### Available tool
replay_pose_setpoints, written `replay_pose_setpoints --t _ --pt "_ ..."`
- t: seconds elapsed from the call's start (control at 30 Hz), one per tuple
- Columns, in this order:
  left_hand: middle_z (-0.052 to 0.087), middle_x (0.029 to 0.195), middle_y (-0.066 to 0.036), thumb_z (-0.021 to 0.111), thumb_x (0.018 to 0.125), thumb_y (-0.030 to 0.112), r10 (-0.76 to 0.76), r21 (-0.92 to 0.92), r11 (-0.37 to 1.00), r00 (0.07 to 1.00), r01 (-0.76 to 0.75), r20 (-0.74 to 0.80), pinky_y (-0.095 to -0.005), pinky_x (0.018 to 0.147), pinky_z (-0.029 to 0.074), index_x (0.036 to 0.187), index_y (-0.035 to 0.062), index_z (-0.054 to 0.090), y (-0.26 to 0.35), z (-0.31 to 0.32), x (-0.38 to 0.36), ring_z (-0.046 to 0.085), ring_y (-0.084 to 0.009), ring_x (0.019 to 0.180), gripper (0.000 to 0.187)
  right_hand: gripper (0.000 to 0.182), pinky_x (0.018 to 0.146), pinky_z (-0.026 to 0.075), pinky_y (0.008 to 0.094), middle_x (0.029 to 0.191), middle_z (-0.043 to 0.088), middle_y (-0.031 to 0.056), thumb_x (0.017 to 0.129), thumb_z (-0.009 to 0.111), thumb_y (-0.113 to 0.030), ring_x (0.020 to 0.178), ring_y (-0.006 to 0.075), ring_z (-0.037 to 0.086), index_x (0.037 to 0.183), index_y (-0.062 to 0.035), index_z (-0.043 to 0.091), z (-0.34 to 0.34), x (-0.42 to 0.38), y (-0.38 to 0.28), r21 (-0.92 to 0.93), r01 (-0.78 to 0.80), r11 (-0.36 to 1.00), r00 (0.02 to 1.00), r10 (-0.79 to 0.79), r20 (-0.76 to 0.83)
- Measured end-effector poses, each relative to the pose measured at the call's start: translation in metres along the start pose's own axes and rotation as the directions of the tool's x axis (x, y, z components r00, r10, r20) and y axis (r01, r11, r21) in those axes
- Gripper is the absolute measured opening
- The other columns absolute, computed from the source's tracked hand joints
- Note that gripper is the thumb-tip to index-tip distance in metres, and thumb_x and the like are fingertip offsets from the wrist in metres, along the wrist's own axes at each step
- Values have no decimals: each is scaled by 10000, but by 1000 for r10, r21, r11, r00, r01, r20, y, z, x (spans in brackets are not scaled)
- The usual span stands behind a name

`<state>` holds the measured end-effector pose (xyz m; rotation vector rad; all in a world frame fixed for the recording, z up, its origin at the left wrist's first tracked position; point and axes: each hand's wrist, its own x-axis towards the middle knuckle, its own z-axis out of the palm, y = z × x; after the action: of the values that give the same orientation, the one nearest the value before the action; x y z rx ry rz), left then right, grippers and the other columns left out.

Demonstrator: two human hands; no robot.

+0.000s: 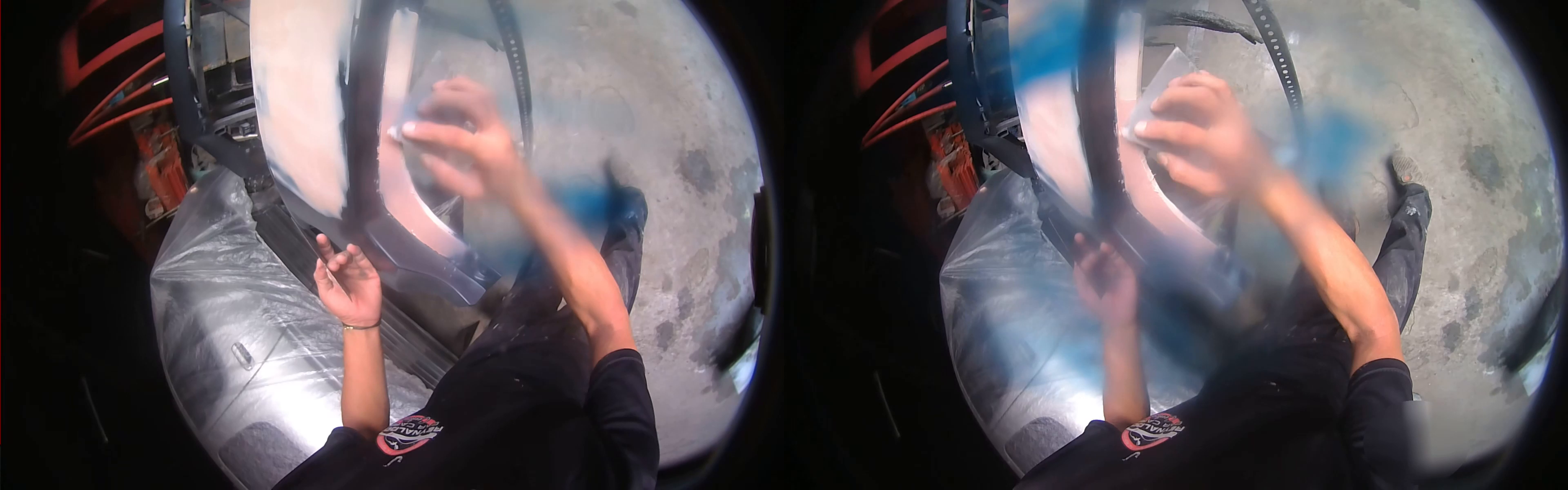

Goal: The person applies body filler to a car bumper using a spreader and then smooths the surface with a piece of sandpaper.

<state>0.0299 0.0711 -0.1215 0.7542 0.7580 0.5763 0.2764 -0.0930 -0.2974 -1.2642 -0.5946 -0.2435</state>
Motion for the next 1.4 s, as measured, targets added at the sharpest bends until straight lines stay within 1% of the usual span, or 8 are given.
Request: replay_pose_setpoints --t 0.77,0.87,0.97,1.17,1.23,1.27,1.37,1.4 --pt "748 830 -42 611 1090 192 3 -7 1000 997 -4 -73 -407 1153 558 1468 84 647 -3 8 2 746 -198 950 394 666 1279 329 651 1359 687 55 671 831 -150 1379 374 603 1329 -213 755 -64 15 -48 -264 183 947 906 -58 420" --pt "758 845 -83 625 1074 211 -19 -79 997 997 13 -75 -419 1155 544 1471 62 631 -3 9 0 745 -244 967 424 571 1298 382 630 1340 711 50 706 775 -95 1412 286 615 1272 -170 781 -75 48 -73 -222 369 903 732 -135 668" --pt "774 876 -122 650 1056 223 -31 -149 989 999 24 -41 -424 1161 533 1474 47 624 -3 3 2 743 -273 988 454 662 1293 353 653 1417 681 84 651 749 -102 1463 329 574 1313 -119 749 -78 79 -92 -147 448 882 529 -128 839" --pt "791 1041 -157 672 1022 220 -38 -220 975 990 8 -135 -472 1153 526 1248 37 713 -6 4 -1 735 -331 1040 293 419 1284 390 525 1538 565 201 970 652 -266 1554 427 418 1286 6 697 -72 103 -69 -32 466 884 188 -63 980" --pt "744 1137 -160 694 1021 201 -10 -184 983 991 -15 -132 -438 1091 587 1316 -21 668 -8 0 -1 734 -325 1087 369 328 1356 324 529 1242 699 96 853 674 -73 1399 272 570 1170 -42 754 -66 108 -66 54 410 911 193 -145 971" --pt "739 1105 -181 700 1018 209 -21 -198 980 993 -3 -117 -426 1067 604 1260 -30 667 -9 0 0 729 -340 1093 341 354 1181 485 482 1549 571 164 1017 631 -161 1513 393 482 1330 2 660 -61 115 -62 54 537 842 76 -112 991" --pt "733 1083 -195 692 1022 213 6 -172 985 992 -27 -124 -447 1110 572 1258 -41 663 -10 4 -2 725 -349 1091 347 465 1173 503 461 1587 555 156 1011 637 -133 1504 374 507 1453 7 601 -44 126 -70 -27 360 933 42 13 999" --pt "733 1083 -195 692 1022 213 10 -183 983 991 -34 -131 -447 1110 572 1258 -41 663 -10 3 -2 725 -349 1091 347 565 1194 494 459 1620 539 165 1024 623 -129 1510 368 512 1567 -8 523 -41 122 -66 66 612 788 63 -132 989"
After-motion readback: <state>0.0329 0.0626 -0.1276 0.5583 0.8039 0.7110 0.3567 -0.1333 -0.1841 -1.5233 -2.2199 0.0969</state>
